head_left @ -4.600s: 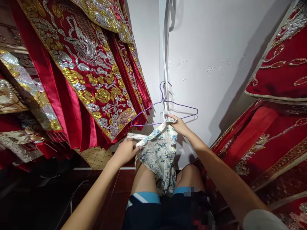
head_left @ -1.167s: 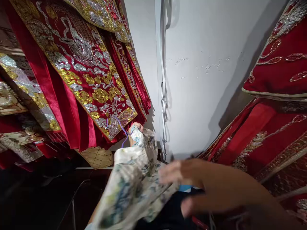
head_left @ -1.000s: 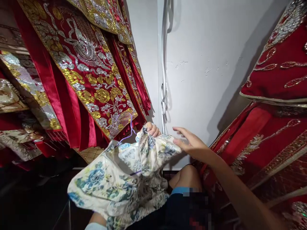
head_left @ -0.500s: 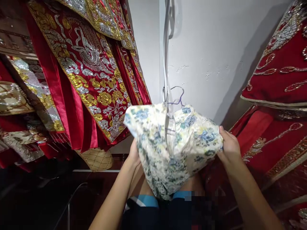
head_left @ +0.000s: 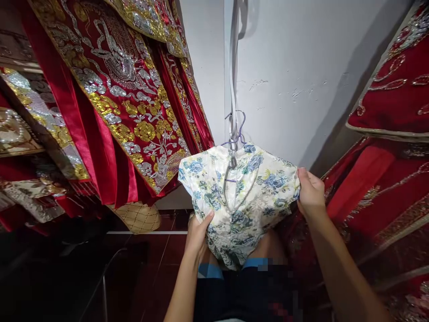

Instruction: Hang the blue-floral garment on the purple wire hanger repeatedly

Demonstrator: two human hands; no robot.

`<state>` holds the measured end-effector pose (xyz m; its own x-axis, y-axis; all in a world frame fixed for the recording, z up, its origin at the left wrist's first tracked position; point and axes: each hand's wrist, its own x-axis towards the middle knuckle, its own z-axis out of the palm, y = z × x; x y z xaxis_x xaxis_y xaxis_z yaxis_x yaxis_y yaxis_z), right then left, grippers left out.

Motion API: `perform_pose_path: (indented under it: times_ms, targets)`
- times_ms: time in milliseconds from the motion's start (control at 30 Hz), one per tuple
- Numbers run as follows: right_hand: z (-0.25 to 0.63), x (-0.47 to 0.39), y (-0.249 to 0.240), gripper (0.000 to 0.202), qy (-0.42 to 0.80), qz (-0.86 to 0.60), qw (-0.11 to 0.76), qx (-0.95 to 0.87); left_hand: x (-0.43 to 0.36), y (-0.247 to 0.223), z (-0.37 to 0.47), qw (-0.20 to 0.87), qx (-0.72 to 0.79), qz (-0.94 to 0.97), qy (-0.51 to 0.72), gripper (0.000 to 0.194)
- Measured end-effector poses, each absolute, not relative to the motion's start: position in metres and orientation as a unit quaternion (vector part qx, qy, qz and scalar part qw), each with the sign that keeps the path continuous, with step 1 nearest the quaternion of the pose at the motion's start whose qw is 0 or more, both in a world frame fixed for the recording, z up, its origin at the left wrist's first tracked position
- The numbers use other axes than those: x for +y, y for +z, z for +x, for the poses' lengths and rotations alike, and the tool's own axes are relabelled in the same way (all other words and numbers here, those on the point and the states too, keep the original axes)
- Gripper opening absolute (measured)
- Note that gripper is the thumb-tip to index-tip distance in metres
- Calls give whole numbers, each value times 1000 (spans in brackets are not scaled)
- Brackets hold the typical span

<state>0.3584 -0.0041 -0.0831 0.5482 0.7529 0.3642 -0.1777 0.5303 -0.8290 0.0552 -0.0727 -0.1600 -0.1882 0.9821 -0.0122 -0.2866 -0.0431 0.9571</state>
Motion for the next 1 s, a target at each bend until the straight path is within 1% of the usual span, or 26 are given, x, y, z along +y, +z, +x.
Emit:
perform_pose_path:
  times_ms: [200,333,367,433,500,533,567,600,667,733,767,800,867,900,933,967,1000]
  targets:
    - [365,-6,-118,49,189,-459,792,-355,-84,-165,62,527,450,361,625,76]
    - [332,-39,-150,33,118,-558,775,-274,-93,-163,74,528,450,359,624,78]
    - [319,-50,-157,28,126,-565,773,-260,-95,-163,79,525,451,360,626,76]
    - [292,-66,-167,20,226,-531,763,-291,-98,-164,88,523,449,361,628,73]
    - [268,-74,-167,32,409,-482,628,-454,-101,-164,93,533,442,360,625,71]
    - [259,-75,-165,40,470,-450,557,-516,-101,-165,93,537,438,361,624,71]
    - [252,-75,-162,45,506,-424,506,-555,-101,-165,93,537,436,364,623,70]
    - [248,-74,-158,47,519,-408,486,-572,-101,-165,91,534,438,368,623,69]
    - [245,-74,-151,47,509,-398,510,-568,-100,-165,87,517,453,388,614,67]
    - [247,-78,-146,44,500,-398,519,-567,-100,-167,85,484,491,407,599,64]
    - [249,-81,-144,43,500,-402,513,-570,-100,-168,85,450,517,410,602,63]
    - [251,-84,-142,43,502,-410,504,-571,-101,-170,87,398,541,408,619,64]
    - [254,-90,-138,39,506,-427,491,-566,-104,-173,93,249,565,399,678,67]
    - [255,-92,-136,37,507,-432,485,-567,-106,-175,97,174,561,404,701,66]
    - [256,-94,-134,34,507,-434,480,-569,-107,-176,102,122,549,426,709,62]
    - [256,-95,-132,30,507,-432,475,-575,-108,-176,106,106,534,466,698,55]
    - [255,-96,-130,27,507,-430,470,-581,-107,-176,110,123,518,517,670,45]
